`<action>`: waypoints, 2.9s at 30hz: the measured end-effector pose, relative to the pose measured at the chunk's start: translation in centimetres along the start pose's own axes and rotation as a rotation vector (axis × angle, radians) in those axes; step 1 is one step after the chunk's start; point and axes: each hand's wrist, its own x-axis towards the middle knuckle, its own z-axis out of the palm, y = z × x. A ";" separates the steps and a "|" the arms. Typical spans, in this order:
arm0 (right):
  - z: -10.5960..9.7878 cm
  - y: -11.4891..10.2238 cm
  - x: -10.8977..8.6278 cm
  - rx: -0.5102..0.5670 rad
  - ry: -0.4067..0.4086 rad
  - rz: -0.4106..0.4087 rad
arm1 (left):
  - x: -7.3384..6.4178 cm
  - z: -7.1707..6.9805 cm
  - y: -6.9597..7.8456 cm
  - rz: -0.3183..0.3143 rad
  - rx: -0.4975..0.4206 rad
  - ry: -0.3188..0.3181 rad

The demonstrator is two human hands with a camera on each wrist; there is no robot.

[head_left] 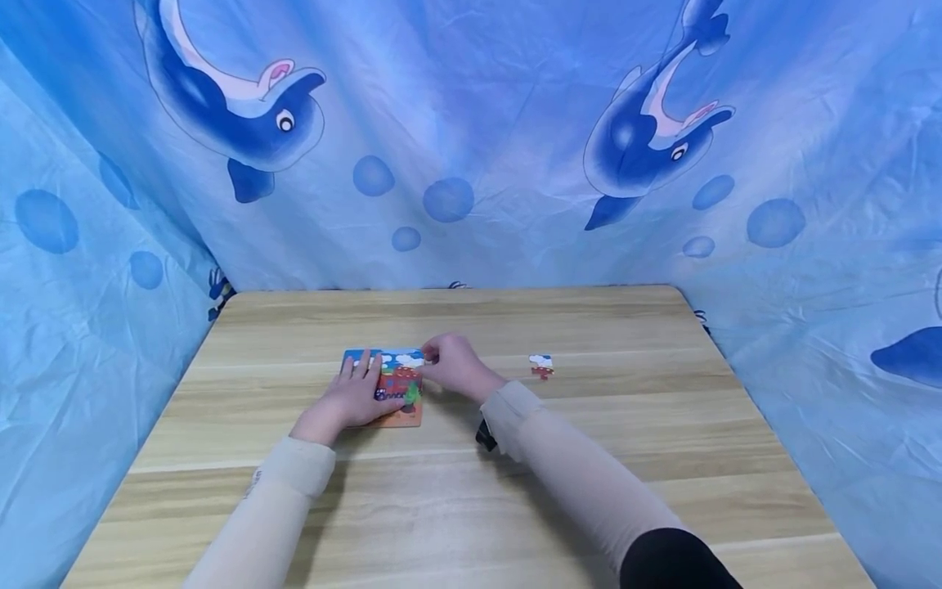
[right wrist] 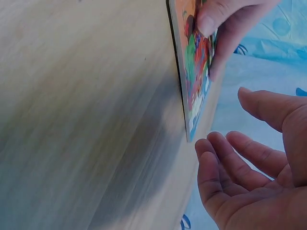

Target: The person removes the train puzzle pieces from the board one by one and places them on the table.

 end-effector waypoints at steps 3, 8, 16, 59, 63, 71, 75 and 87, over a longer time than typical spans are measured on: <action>0.5 -0.4 0.3 -0.028 -0.007 0.010 | 0.0 -0.2 -0.4 0.007 -0.022 -0.003; 1.2 -1.2 0.6 -0.053 -0.030 0.026 | -0.2 -0.7 -1.0 -0.003 -0.044 -0.014; 2.3 -2.5 2.0 -0.210 -0.072 0.017 | 0.1 -0.7 -1.7 -0.006 -0.049 -0.032; 4.4 -2.9 4.2 -0.228 -0.024 0.107 | 2.5 0.8 -4.6 -0.104 -0.033 0.006; 4.5 -2.8 4.0 -0.195 0.006 0.100 | 1.4 -0.2 -3.0 -0.117 -0.037 -0.006; 4.4 -2.1 4.3 -0.131 0.063 0.050 | 2.1 0.3 -3.7 -0.120 -0.030 -0.009; 4.5 -1.7 4.4 -0.099 0.077 0.023 | 3.0 1.1 -4.9 -0.115 -0.031 0.007; 3.2 -1.7 3.7 0.008 0.013 -0.014 | 1.1 -0.5 -2.9 -0.111 -0.048 -0.014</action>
